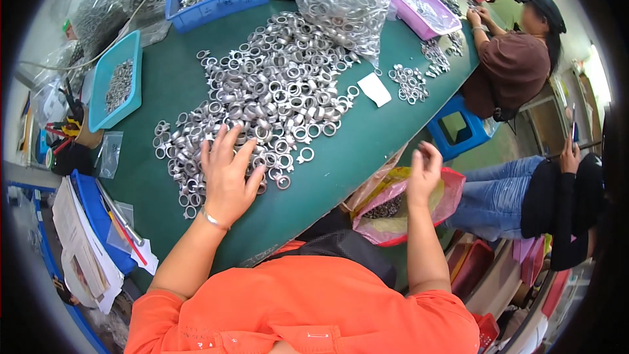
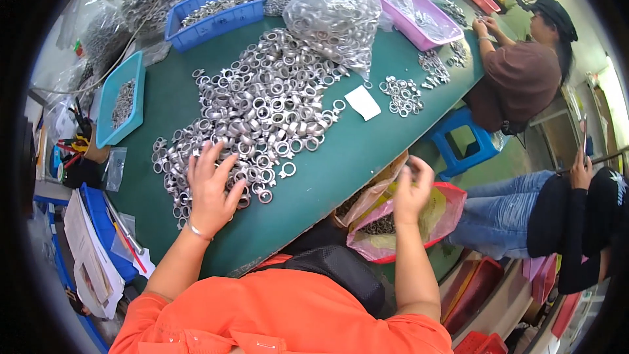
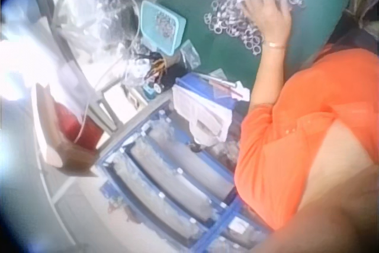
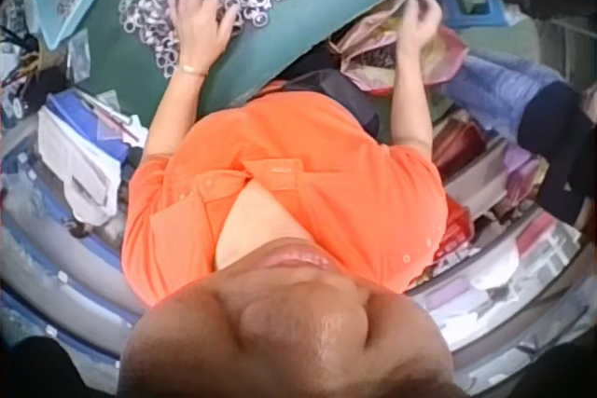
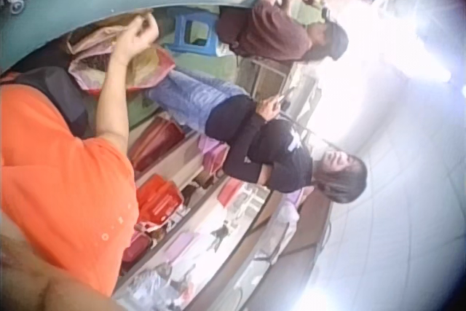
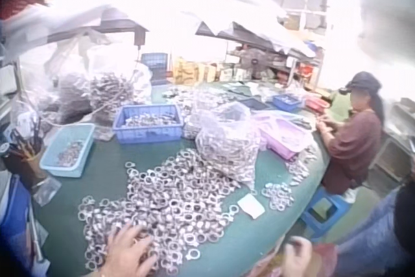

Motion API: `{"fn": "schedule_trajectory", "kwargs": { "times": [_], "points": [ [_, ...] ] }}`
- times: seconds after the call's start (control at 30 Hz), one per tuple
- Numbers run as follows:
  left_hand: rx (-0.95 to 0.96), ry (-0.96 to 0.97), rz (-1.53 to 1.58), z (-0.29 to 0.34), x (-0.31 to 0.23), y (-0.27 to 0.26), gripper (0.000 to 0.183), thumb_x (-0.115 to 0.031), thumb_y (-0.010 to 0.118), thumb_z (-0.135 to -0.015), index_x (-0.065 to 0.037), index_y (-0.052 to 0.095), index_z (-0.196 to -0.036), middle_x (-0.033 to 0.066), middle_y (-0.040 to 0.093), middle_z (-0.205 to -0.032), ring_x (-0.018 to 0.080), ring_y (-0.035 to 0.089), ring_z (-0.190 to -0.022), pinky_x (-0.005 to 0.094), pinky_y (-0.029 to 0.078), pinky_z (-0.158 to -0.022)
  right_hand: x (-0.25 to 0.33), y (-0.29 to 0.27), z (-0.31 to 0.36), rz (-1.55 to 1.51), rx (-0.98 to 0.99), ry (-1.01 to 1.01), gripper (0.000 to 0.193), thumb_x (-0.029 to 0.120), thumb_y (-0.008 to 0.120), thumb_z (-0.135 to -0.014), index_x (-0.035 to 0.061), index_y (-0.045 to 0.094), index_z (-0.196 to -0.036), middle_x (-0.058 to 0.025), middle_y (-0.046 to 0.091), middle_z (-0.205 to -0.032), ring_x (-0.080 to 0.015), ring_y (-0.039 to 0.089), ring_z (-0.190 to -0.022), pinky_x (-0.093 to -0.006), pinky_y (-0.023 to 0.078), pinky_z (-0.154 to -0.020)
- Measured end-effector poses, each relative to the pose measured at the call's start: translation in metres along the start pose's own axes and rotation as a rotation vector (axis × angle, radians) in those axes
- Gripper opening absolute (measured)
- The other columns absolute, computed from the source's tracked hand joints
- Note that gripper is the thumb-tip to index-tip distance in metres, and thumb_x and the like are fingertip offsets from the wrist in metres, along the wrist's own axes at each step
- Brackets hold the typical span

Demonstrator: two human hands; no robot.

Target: The person picks up small metal rings from a pile on a green table, examines them by hand, and places some into a clear plastic bag while returning others to the pile.

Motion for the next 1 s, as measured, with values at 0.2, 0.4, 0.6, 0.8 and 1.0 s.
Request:
{"fn": "schedule_trajectory", "kwargs": {
  "times": [0.2, 0.4, 0.6, 0.8, 1.0],
  "points": [
    [0.057, -0.046, -0.105, 0.002, 0.006, 0.010, 0.041, -0.030, 0.063, -0.077, -0.007, 0.057, -0.111, 0.0079, 0.045, -0.131, 0.0313, 0.031, -0.128, 0.0508, 0.017, -0.104, 0.084, 0.126, -0.024, 0.111, 0.504, -0.405, 0.016, 0.012, 0.064, -0.077, 0.0029, 0.058, -0.089, -0.0160, 0.055, -0.087, -0.0334, 0.055, -0.083, -0.0389, 0.046, -0.073],
    [-0.009, -0.040, -0.086, 0.006, 0.002, 0.007, 0.043, -0.030, 0.065, -0.073, -0.008, 0.058, -0.109, 0.0067, 0.046, -0.129, 0.0300, 0.033, -0.126, 0.0494, 0.019, -0.105, 0.072, 0.137, -0.029, 0.256, 0.528, -0.216, 0.022, 0.018, 0.067, -0.075, -0.0018, 0.058, -0.077, -0.0204, 0.054, -0.081, -0.0363, 0.054, -0.078, -0.0418, 0.046, -0.071],
    [0.018, -0.032, -0.086, 0.015, 0.002, 0.009, 0.043, -0.028, 0.064, -0.073, -0.007, 0.056, -0.109, 0.0092, 0.045, -0.130, 0.0322, 0.031, -0.128, 0.0503, 0.015, -0.106, 0.083, 0.126, -0.002, 0.004, 0.597, -0.082, 0.016, 0.011, 0.067, -0.076, 0.0011, 0.055, -0.078, -0.0118, 0.051, -0.082, -0.0258, 0.053, -0.074, -0.0327, 0.045, -0.066],
    [-0.025, -0.018, 0.011, 0.011, 0.002, 0.007, 0.043, -0.024, 0.069, -0.070, -0.007, 0.058, -0.107, 0.0091, 0.050, -0.124, 0.0318, 0.035, -0.125, 0.0492, 0.017, -0.105, 0.103, 0.121, 0.012, -0.515, 0.825, 0.452, 0.012, 0.002, 0.062, -0.082, -0.0028, 0.061, -0.093, -0.0037, 0.062, -0.092, -0.0107, 0.059, -0.070, -0.0234, 0.050, -0.068],
    [-0.271, -0.129, 0.412, 0.014, -0.001, -0.011, 0.014, -0.003, 0.067, -0.068, -0.004, 0.062, -0.081, 0.0089, 0.061, -0.088, 0.0264, 0.057, -0.088, 0.0361, 0.041, -0.079, 0.132, 0.121, 0.041, -0.727, 0.964, 0.487, 0.016, -0.006, 0.059, -0.080, -0.0043, 0.062, -0.095, -0.0086, 0.061, -0.095, -0.0146, 0.061, -0.078, -0.0264, 0.052, -0.070]
  ]
}}
Point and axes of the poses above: each hand's wrist, its own z-axis away from the middle knuckle, its own y-axis out of the palm, x = y × z, the point moved 1 cm from there along -z, towards the middle knuckle
